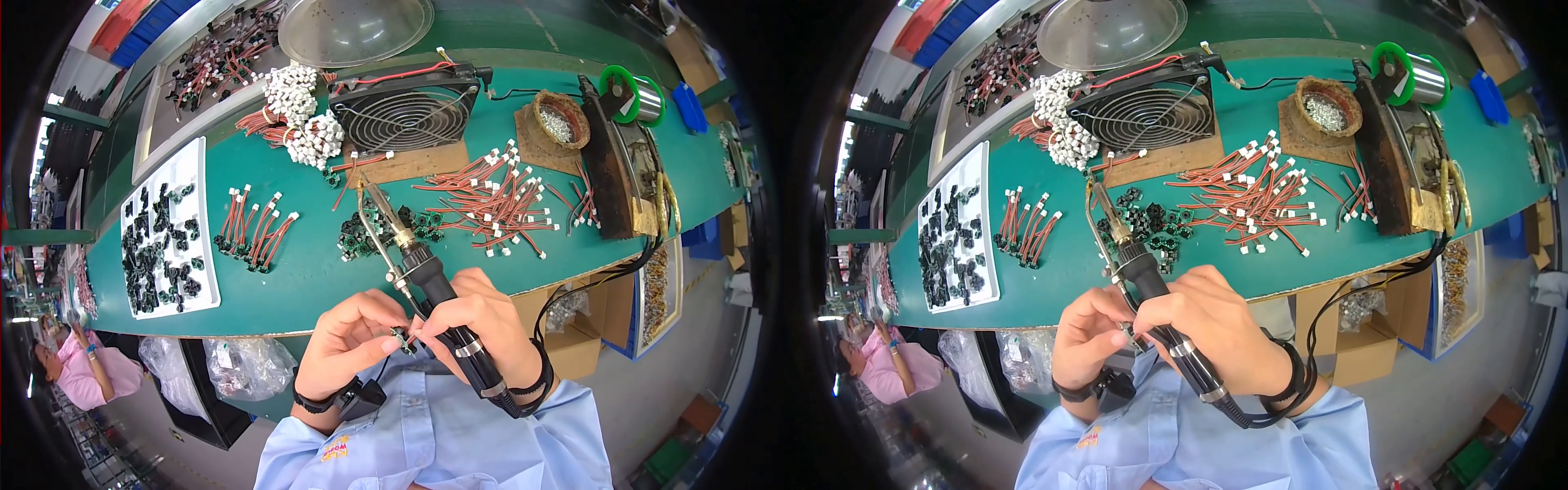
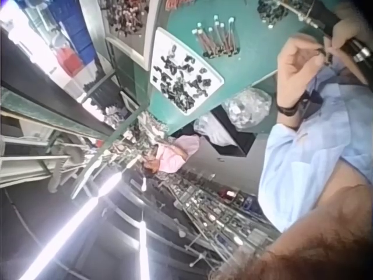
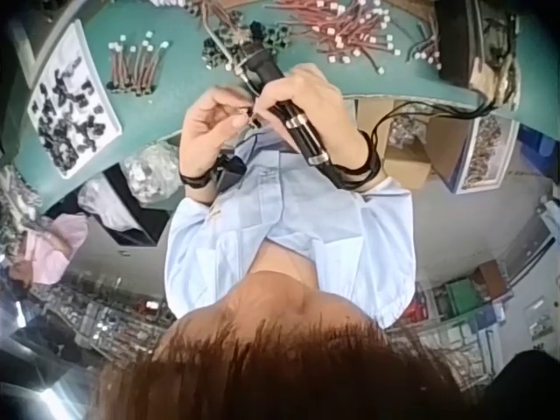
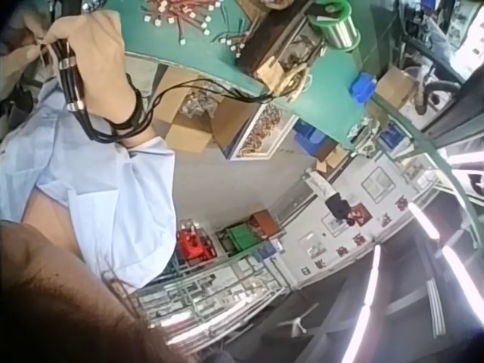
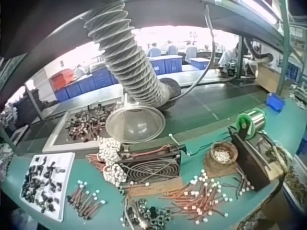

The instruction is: The person solders wires to circuit boards using a soldering iron, trims the excess wire with shears, and places the finished boards into a plastic bag.

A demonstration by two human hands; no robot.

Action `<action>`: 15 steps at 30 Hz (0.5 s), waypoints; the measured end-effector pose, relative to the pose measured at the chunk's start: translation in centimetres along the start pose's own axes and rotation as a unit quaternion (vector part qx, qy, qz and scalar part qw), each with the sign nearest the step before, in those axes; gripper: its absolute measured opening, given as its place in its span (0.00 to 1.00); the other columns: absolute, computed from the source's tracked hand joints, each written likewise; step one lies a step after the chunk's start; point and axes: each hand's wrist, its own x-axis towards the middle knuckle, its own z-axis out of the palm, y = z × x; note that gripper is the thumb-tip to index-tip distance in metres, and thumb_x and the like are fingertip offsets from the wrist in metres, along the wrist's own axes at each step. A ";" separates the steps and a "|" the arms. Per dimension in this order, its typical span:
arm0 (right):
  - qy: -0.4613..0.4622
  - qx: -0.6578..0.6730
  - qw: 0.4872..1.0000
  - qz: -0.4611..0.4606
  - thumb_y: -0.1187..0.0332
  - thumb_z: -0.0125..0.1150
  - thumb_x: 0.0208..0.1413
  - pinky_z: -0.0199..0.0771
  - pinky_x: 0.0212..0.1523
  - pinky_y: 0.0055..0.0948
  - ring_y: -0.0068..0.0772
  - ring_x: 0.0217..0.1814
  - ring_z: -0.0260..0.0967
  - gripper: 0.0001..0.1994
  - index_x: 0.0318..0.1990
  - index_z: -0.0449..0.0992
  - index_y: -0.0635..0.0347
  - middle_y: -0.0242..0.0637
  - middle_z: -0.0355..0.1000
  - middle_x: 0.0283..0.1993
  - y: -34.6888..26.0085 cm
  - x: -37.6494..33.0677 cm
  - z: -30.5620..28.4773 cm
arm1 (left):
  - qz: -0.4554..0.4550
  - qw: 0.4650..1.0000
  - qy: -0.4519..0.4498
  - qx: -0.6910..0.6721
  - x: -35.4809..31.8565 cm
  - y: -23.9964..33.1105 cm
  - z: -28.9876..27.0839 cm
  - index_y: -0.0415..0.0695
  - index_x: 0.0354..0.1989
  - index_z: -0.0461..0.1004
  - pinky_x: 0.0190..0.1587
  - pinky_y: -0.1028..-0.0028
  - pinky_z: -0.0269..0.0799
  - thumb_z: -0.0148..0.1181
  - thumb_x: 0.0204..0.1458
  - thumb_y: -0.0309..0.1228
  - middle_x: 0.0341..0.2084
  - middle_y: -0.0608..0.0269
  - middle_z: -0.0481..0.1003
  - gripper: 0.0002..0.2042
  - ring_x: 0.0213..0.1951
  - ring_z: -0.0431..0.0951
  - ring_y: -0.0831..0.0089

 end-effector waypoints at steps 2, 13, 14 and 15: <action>-0.010 0.008 1.000 -0.003 0.81 0.61 0.38 0.58 0.32 0.29 0.34 0.23 0.63 0.15 0.36 0.68 0.55 0.31 0.66 0.23 0.0 0.0 -0.1 | -0.009 1.000 -0.012 -0.016 -0.1 -0.1 -0.1 0.35 0.38 0.68 0.46 0.72 0.65 0.52 0.48 0.15 0.38 0.56 0.67 0.09 0.42 0.70 0.71; 0.039 -0.018 0.999 0.023 0.80 0.62 0.38 0.63 0.30 0.31 0.36 0.25 0.67 0.16 0.37 0.68 0.57 0.35 0.71 0.28 -0.2 -0.2 0.5 | 0.040 0.998 0.034 0.026 0.1 -0.4 0.1 0.38 0.34 0.66 0.46 0.70 0.66 0.52 0.47 0.16 0.37 0.53 0.69 0.06 0.43 0.70 0.69; 0.040 -0.029 0.999 0.016 0.80 0.62 0.38 0.64 0.30 0.31 0.36 0.25 0.67 0.16 0.37 0.68 0.57 0.35 0.72 0.29 -0.1 -0.2 0.4 | 0.049 0.998 0.037 0.034 0.1 -0.4 0.1 0.38 0.33 0.65 0.46 0.70 0.66 0.52 0.47 0.16 0.37 0.52 0.70 0.06 0.43 0.71 0.69; 0.040 -0.041 0.998 0.008 0.80 0.63 0.38 0.64 0.29 0.31 0.37 0.26 0.68 0.17 0.38 0.68 0.57 0.36 0.73 0.30 -0.1 -0.2 0.3 | 0.052 0.997 0.039 0.033 0.2 -0.4 0.1 0.38 0.33 0.65 0.46 0.70 0.66 0.52 0.47 0.16 0.37 0.52 0.70 0.06 0.43 0.71 0.69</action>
